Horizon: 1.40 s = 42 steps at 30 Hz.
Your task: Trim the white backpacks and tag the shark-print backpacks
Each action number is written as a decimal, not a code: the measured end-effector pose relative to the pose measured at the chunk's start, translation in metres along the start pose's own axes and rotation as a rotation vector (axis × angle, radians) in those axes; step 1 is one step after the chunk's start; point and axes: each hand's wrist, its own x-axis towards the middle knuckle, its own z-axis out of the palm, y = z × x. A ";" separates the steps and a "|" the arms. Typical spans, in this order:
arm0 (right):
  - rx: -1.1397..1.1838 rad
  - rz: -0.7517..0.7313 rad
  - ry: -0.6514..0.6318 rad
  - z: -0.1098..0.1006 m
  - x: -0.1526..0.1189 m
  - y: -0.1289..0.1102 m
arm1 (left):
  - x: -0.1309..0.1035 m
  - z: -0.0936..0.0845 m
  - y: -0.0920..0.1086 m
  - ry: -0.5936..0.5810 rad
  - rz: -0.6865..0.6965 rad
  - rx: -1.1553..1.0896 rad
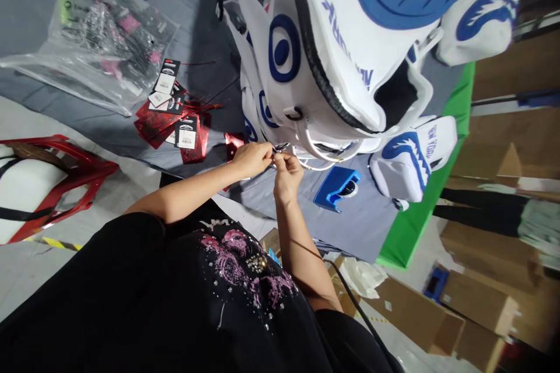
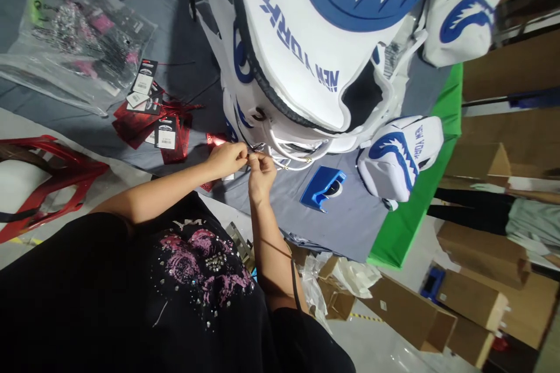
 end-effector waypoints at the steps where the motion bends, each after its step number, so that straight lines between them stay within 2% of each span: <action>1: 0.011 -0.005 0.006 -0.001 0.000 0.001 | 0.001 0.001 0.000 0.000 0.001 0.004; 6: 0.089 -0.021 0.025 -0.001 0.001 0.006 | 0.000 0.004 0.001 -0.005 0.034 0.028; 12: 0.033 -0.012 0.019 -0.001 0.002 0.009 | -0.009 0.014 0.002 0.012 0.008 0.013; 18: 0.072 0.012 0.004 -0.006 0.002 0.006 | -0.009 0.021 -0.002 0.078 0.022 0.010; 21: 0.169 0.069 0.018 -0.003 0.003 0.004 | -0.008 0.015 -0.008 0.123 0.058 0.050; 24: 0.237 0.153 0.025 0.002 0.005 0.004 | -0.004 0.001 -0.017 0.178 0.075 0.111; 30: 0.324 0.346 -0.048 0.002 0.005 -0.002 | 0.014 -0.029 -0.028 0.302 0.055 0.280; 35: 0.516 0.517 -0.164 -0.005 0.009 -0.014 | 0.008 -0.031 -0.034 0.298 0.232 0.200; 38: 0.586 0.545 -0.210 -0.009 0.011 -0.021 | -0.001 -0.028 -0.037 0.302 0.388 0.154; 42: 0.617 0.542 -0.275 -0.013 0.011 -0.030 | -0.010 -0.026 -0.039 0.177 0.579 0.021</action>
